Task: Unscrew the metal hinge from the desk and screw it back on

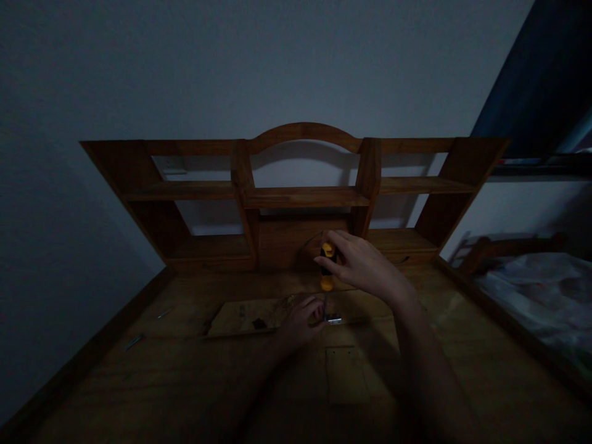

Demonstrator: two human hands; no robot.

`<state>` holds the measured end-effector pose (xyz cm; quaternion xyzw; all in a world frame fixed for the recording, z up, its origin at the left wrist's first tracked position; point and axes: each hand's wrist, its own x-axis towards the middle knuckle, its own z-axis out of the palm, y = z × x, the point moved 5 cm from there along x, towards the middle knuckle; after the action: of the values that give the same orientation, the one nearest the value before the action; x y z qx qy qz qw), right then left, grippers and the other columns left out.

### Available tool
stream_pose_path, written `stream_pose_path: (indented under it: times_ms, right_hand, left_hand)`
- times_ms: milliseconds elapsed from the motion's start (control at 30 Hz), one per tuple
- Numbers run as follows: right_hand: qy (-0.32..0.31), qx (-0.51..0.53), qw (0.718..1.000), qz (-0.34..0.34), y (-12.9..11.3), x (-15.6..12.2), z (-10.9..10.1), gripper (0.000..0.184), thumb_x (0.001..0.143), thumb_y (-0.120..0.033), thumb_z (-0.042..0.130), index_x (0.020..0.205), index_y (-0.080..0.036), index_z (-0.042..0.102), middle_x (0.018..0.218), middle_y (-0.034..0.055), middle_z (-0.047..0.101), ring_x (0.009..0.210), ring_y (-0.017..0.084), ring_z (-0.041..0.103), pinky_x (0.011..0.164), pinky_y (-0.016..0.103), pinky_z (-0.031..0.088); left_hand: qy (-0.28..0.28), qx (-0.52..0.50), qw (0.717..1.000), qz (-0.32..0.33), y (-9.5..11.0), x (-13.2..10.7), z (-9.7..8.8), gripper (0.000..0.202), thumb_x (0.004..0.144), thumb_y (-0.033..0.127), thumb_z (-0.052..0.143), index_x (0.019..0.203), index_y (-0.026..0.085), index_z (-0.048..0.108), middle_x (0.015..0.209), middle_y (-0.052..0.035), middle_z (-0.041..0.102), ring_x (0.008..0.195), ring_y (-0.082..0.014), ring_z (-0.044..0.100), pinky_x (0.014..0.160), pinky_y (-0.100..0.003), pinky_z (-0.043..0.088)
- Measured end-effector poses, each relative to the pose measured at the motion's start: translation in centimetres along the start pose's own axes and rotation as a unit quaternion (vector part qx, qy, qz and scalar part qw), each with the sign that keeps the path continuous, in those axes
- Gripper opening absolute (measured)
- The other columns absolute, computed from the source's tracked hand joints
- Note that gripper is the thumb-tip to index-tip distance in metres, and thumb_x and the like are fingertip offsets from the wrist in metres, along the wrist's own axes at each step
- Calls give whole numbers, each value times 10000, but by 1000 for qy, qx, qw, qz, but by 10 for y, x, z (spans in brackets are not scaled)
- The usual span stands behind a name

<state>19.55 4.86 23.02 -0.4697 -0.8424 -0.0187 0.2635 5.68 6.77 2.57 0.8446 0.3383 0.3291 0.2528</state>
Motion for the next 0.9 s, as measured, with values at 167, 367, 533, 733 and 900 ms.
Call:
stream_pose_path:
  times_ms: [167, 367, 533, 733, 900]
  right_hand:
    - [-29, 90, 995, -32, 15, -3, 0, 501, 956, -222, 555, 1452, -217, 487, 1431, 103, 586, 1245, 245, 598, 1044, 407, 465]
    - [-26, 107, 993, -47, 16, -2, 0, 405, 952, -196, 580, 1356, -215, 562, 1315, 89, 640, 1198, 244, 609, 1053, 419, 460]
    - [-29, 92, 994, -43, 11, -4, 0, 365, 959, -195, 575, 1324, -211, 561, 1277, 92, 632, 1178, 247, 601, 1044, 421, 452]
    - [-28, 97, 994, -44, 10, -4, 0, 323, 943, -173, 589, 1261, -227, 566, 1246, 76, 623, 1149, 231, 599, 1021, 392, 451]
    - [-32, 90, 995, -39, 5, -4, 0, 306, 952, -162, 566, 1251, -226, 553, 1214, 76, 612, 1124, 230, 596, 999, 384, 458]
  left_hand:
    - [8, -1, 1000, -2, -3, -1, 2, 119, 886, 232, 686, 863, 188, 578, 925, -18, 595, 868, -166, 576, 778, -262, 452]
    - [6, -13, 1000, -8, 1, 0, 0, 136, 869, 234, 708, 867, 186, 580, 918, -13, 595, 861, -166, 578, 774, -264, 448]
    - [1, -18, 1000, -10, 0, 0, 0, 135, 867, 236, 700, 876, 190, 573, 924, -14, 602, 861, -166, 580, 783, -266, 450]
    - [0, -15, 1000, -12, -1, 1, 2, 135, 865, 249, 696, 886, 192, 576, 921, -19, 616, 873, -173, 585, 777, -261, 455]
    - [4, -14, 1000, -2, 2, 1, 0, 152, 881, 265, 700, 898, 188, 570, 902, -13, 602, 845, -162, 572, 764, -255, 450]
